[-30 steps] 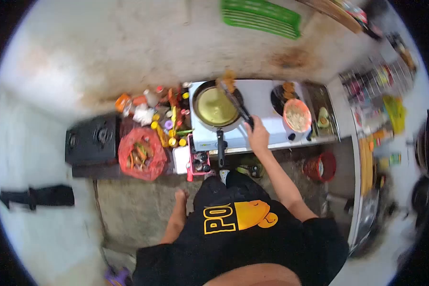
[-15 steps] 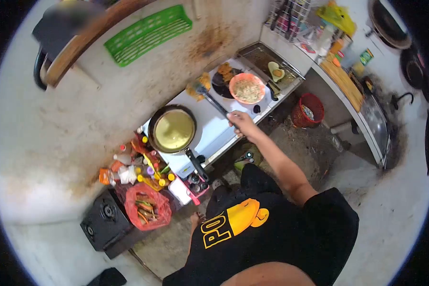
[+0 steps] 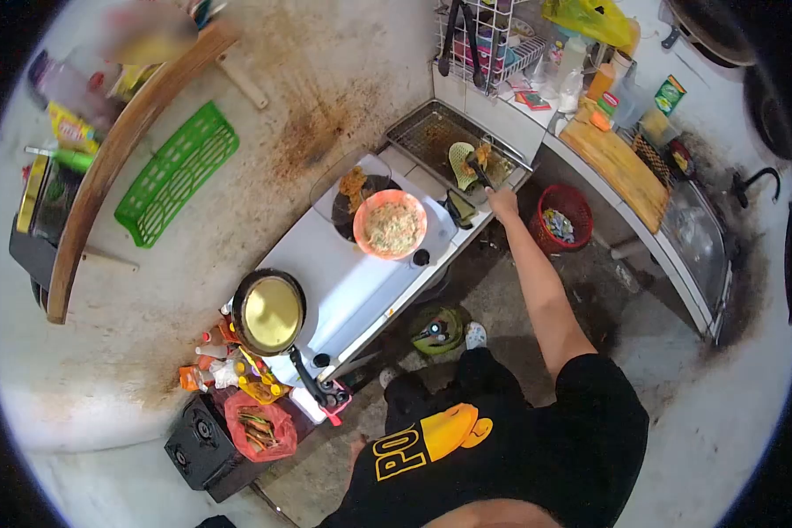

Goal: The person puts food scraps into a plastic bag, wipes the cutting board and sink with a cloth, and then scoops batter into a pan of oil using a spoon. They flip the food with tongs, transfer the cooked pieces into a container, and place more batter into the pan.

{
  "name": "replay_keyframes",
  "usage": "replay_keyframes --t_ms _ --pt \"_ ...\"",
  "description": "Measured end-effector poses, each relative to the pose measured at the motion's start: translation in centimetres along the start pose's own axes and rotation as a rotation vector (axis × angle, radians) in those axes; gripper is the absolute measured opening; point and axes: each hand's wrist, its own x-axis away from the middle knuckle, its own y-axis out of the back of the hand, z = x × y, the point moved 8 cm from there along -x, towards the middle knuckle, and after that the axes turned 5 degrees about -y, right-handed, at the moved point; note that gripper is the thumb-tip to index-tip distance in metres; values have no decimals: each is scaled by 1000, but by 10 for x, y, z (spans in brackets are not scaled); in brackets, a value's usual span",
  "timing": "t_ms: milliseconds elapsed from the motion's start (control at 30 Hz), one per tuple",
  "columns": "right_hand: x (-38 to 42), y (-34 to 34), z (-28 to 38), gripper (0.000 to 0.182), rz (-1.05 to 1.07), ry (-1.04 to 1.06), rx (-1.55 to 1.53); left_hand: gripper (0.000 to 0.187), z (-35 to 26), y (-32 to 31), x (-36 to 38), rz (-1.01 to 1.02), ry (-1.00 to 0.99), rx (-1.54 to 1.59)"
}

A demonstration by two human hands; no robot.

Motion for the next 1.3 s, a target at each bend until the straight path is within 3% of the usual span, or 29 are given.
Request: replay_keyframes --t_ms 100,167,233,300,433,533,567,667,700,767,800,967,1000,1133,1300 --pt "-84 -27 2 51 -23 130 74 31 -19 -39 -13 -13 -48 -72" --pt "-87 -14 14 53 72 104 94 31 -24 -63 -12 -24 -50 -94" --pt "-107 -24 24 51 181 200 241 32 5 -86 9 -294 395 511" --pt "-106 -10 24 52 182 209 270 35 0 -99 31 -306 455 344" --pt "-94 35 40 56 170 315 386 42 11 -124 48 -444 561 373" --pt "-94 57 36 55 185 283 446 63 -42 -143 54 -187 -233 -1396" --pt "-104 59 30 55 190 285 451 63 -44 -148 47 -187 -227 -1393" --pt "-112 87 34 67 128 361 368 41 20 -145 54 -467 617 433" --pt "-111 91 35 67 129 364 375 41 14 -146 50 -467 621 439" --pt "-111 103 34 69 57 319 228 34 -9 -145 32 -362 418 239" --pt "-111 100 32 65 -47 339 180 34 -19 -147 29 -363 420 242" --pt "-92 11 15 59 -40 446 120 32 -69 -159 26 -483 433 217" --pt "-81 -2 17 59 -40 446 139 33 -70 -160 21 -413 430 183" --pt "-53 -40 49 67 -41 491 219 33 -68 -161 22 -458 454 336" --pt "-62 -66 91 73 -90 499 281 35 -70 -165 41 -460 455 228"
